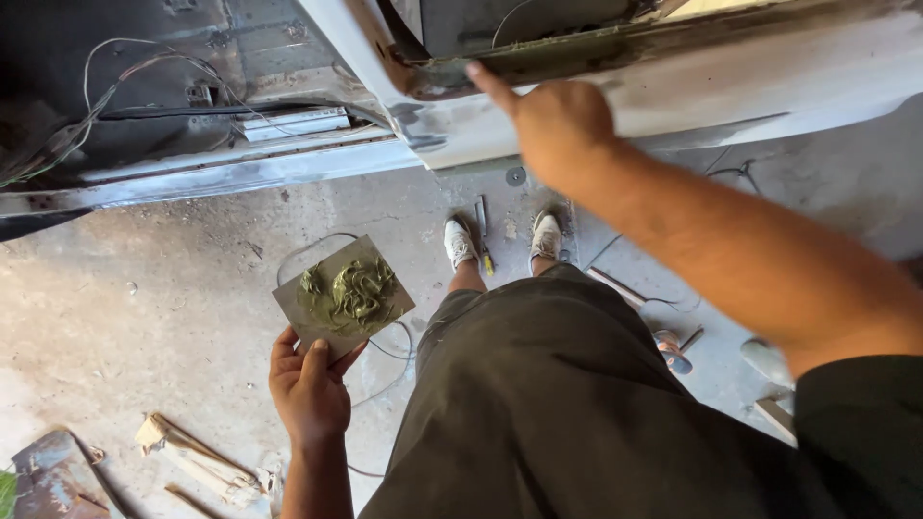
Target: The person applies a greenish body filler to the inner edge of a white car door frame using a metal putty knife. They repeatedly scoop filler from a square metal mixing board held in the left hand and spread it along the seam of the door frame.
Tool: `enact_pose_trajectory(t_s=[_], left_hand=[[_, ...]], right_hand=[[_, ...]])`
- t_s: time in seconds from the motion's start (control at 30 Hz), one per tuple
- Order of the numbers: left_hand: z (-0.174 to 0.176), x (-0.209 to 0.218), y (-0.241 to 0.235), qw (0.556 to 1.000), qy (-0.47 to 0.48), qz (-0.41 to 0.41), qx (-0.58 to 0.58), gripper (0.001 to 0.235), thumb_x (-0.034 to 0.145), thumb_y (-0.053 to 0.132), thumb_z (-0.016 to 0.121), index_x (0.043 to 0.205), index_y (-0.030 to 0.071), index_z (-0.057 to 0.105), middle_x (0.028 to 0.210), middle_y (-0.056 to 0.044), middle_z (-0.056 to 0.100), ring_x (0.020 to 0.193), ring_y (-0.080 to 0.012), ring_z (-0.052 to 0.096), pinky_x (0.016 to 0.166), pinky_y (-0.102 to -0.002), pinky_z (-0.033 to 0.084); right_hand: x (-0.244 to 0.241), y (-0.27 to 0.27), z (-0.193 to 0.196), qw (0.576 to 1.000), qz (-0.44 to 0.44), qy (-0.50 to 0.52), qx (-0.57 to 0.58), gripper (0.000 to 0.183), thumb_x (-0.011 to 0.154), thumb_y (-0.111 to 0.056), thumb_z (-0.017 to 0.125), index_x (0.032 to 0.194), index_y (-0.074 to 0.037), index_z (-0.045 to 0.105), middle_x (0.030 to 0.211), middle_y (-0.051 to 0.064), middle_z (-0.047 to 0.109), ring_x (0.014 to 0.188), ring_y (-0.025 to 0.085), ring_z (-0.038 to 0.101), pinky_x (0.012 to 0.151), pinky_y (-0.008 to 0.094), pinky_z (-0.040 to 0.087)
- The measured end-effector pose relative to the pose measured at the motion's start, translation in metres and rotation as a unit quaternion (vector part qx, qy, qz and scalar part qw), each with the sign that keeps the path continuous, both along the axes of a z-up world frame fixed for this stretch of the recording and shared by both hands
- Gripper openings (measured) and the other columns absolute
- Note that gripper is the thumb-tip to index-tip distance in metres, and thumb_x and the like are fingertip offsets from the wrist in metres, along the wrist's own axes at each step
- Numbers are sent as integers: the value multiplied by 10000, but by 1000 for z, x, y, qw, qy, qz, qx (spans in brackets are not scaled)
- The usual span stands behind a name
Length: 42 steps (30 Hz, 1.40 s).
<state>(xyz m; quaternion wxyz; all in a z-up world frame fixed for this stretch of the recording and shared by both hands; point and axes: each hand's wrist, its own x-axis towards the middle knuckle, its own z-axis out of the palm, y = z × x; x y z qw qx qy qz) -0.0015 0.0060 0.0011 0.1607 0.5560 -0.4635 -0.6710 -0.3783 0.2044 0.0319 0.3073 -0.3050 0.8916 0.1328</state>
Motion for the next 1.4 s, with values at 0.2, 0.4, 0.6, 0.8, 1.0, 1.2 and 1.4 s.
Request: enact_pose_trajectory(t_s=[0.2, 0.4, 0.6, 0.8, 1.0, 1.2, 1.4], left_hand=[[8, -11, 12, 1000, 7, -14, -11, 430, 1006, 8, 540, 1428, -76, 523, 1247, -194, 647, 1119, -331, 709, 879, -532, 701], [17, -20, 28, 1000, 12, -23, -16, 451, 1001, 16, 540, 1436, -98, 509, 1270, -210, 641, 1117, -366, 726, 873, -528, 701], [22, -20, 48, 999, 16, -15, -36, 408, 1002, 9, 542, 1377, -149, 518, 1348, -175, 573, 1102, -349, 705, 849, -520, 712], [17, -9, 67, 998, 53, 14, -33, 435, 1005, -1, 551, 1429, -87, 510, 1253, -195, 634, 1096, -318, 694, 860, -541, 706], [28, -7, 93, 998, 41, 23, -31, 440, 999, -5, 546, 1430, -90, 516, 1275, -188, 625, 1129, -326, 684, 865, -527, 707], [20, 11, 109, 998, 30, 31, -37, 462, 997, 9, 546, 1419, -168, 480, 1359, -183, 594, 1186, -308, 632, 827, -559, 708], [14, 22, 112, 999, 9, 36, -26, 550, 1005, 22, 554, 1528, -93, 429, 1345, -259, 619, 1223, -363, 637, 831, -543, 701]], right_hand=[[-38, 75, -37, 967, 139, 165, 134, 1202, 920, -146, 671, 1804, -513, -57, 600, -94, 575, 498, 111, 567, 456, 278, 401], [-61, 133, 3, 944, 163, 160, 239, 1182, 964, -222, 592, 1861, -495, -128, 676, -191, 821, 541, 36, 750, 489, 218, 517], [-81, 190, 4, 946, 101, 145, 272, 1083, 1025, -252, 524, 1873, -561, -74, 995, -134, 942, 846, 104, 918, 650, 283, 644], [-67, 226, 10, 966, 88, 159, 185, 991, 1010, -647, 477, 1898, -325, 179, 1084, -40, 918, 958, 226, 916, 691, 378, 679], [-13, 184, 35, 997, 50, 36, 39, 1004, 998, -605, 534, 1881, -310, 157, 907, 6, 852, 799, 310, 843, 659, 453, 633], [12, 191, -7, 955, -60, -67, -283, 1044, 893, -329, 866, 1801, -120, 395, 753, 17, 755, 615, 290, 718, 606, 456, 574], [22, 192, -27, 865, -157, -123, -461, 975, 1024, -197, 871, 1768, 22, 280, 816, 76, 690, 721, 205, 631, 724, 384, 478]])
